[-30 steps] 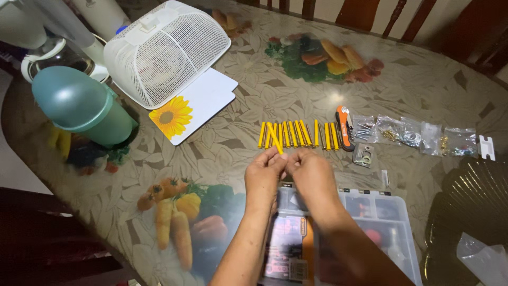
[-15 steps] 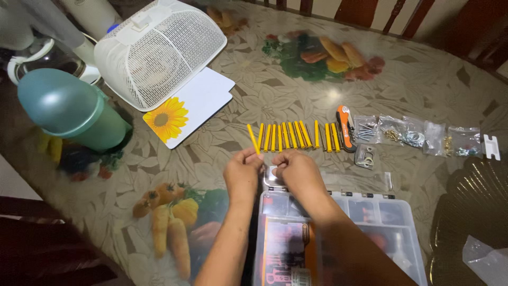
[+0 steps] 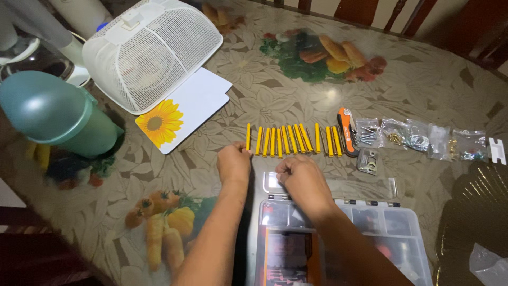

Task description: The person repeatedly picks yellow wall plugs and screws from a plastic organizer, inserts the screws into the plugs, and places the assembled units in a row on the table. The person then opens the organizer's lower compartment and briefly handles a screwdriver before returning it.

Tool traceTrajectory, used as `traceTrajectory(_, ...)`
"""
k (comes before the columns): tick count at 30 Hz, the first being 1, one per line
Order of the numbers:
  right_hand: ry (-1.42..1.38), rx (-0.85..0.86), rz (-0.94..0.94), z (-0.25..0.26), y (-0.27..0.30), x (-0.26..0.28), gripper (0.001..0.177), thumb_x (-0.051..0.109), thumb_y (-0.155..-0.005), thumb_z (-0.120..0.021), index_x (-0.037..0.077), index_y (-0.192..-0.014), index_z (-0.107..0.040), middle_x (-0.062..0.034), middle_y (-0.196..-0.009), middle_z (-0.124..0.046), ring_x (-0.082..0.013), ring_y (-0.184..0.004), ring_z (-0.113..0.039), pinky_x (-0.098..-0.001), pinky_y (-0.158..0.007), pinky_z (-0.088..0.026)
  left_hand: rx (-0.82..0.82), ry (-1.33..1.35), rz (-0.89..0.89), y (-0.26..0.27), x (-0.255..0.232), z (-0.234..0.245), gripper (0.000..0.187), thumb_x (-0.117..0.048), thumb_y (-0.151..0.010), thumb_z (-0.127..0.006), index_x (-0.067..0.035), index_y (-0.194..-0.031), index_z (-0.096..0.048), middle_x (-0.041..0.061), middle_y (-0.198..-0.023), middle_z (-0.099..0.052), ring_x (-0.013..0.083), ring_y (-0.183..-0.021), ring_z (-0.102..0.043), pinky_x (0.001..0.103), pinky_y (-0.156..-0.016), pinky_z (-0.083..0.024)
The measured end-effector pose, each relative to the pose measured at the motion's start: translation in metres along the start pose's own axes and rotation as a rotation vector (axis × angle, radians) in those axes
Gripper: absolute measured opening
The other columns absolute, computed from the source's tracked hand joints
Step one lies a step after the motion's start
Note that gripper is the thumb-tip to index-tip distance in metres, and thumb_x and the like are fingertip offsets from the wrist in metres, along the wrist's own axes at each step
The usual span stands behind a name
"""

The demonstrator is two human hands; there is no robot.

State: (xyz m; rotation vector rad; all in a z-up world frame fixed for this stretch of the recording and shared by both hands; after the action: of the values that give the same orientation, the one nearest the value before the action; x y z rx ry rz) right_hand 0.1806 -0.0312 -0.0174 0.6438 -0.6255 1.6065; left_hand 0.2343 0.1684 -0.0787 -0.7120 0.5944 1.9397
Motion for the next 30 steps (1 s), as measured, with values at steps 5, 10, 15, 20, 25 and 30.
traceTrajectory(5,-0.047,-0.015,-0.090,0.006,-0.001,-0.013,0.016,0.015,-0.080,-0.075,0.006,-0.092,-0.076,-0.0108,-0.101,-0.073,-0.0298,-0.102,-0.066,-0.0398,-0.091,-0.051,0.022,-0.035,-0.064,-0.003,-0.014,-0.004,0.025,-0.018,-0.082,-0.076,-0.016,-0.106,-0.080,0.017,-0.099,-0.076,0.0358,-0.093,-0.073,0.044,-0.087,-0.056)
traceTrajectory(10,-0.021,-0.042,-0.060,0.015,0.000,-0.013,0.015,0.013,-0.080,-0.074,0.005,-0.093,-0.076,-0.0111,-0.102,-0.073,-0.0308,-0.104,-0.063,-0.0401,-0.093,-0.049,0.050,-0.083,-0.033,-0.005,-0.022,-0.004,0.028,-0.014,-0.082,-0.073,-0.018,-0.108,-0.080,0.017,-0.103,-0.074,0.0372,-0.098,-0.071,0.045,-0.090,-0.055)
traceTrajectory(15,-0.053,-0.013,-0.148,0.021,0.008,-0.017,0.015,0.015,-0.084,-0.073,0.005,-0.095,-0.076,-0.0099,-0.101,-0.072,-0.0280,-0.106,-0.063,-0.0389,-0.094,-0.047,0.048,-0.092,-0.085,-0.005,-0.027,-0.002,0.028,-0.014,-0.082,-0.073,-0.020,-0.109,-0.080,0.017,-0.103,-0.074,0.0376,-0.098,-0.071,0.045,-0.091,-0.055)
traceTrajectory(20,-0.059,-0.038,-0.133,0.022,0.013,-0.020,0.016,0.015,-0.082,-0.073,0.005,-0.094,-0.077,-0.0106,-0.101,-0.071,-0.0285,-0.106,-0.062,-0.0390,-0.093,-0.048,0.052,-0.092,-0.105,-0.005,-0.027,-0.004,0.029,-0.016,-0.083,-0.073,-0.022,-0.110,-0.080,0.017,-0.104,-0.074,0.0378,-0.098,-0.071,0.046,-0.090,-0.056)
traceTrajectory(25,-0.025,-0.048,-0.087,0.021,0.012,-0.026,0.016,0.016,-0.082,-0.074,0.006,-0.095,-0.077,-0.0101,-0.101,-0.072,-0.0288,-0.103,-0.064,-0.0394,-0.092,-0.049,0.051,-0.088,-0.094,-0.006,-0.022,-0.008,0.028,-0.018,-0.083,-0.075,-0.022,-0.110,-0.080,0.017,-0.105,-0.074,0.0388,-0.099,-0.070,0.046,-0.091,-0.055)
traceTrajectory(30,-0.013,-0.059,-0.066,0.025,0.012,-0.026,0.018,0.016,-0.080,-0.076,0.006,-0.095,-0.078,-0.0103,-0.100,-0.073,-0.0296,-0.103,-0.064,-0.0399,-0.092,-0.049,0.028,-0.062,-0.120,-0.005,-0.015,-0.009,0.025,-0.019,-0.083,-0.076,-0.015,-0.108,-0.080,0.016,-0.110,-0.074,0.0378,-0.103,-0.069,0.046,-0.092,-0.054)
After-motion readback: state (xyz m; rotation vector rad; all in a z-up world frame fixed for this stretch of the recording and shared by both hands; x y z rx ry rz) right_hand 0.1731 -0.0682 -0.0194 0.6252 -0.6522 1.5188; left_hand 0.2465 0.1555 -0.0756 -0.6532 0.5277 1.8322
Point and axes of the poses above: each hand's wrist, its own y-axis away from the middle knuckle, its own z-axis out of the back of the hand, x = y × z, the point moved 7 cm from there along -y, towards the middle knuckle
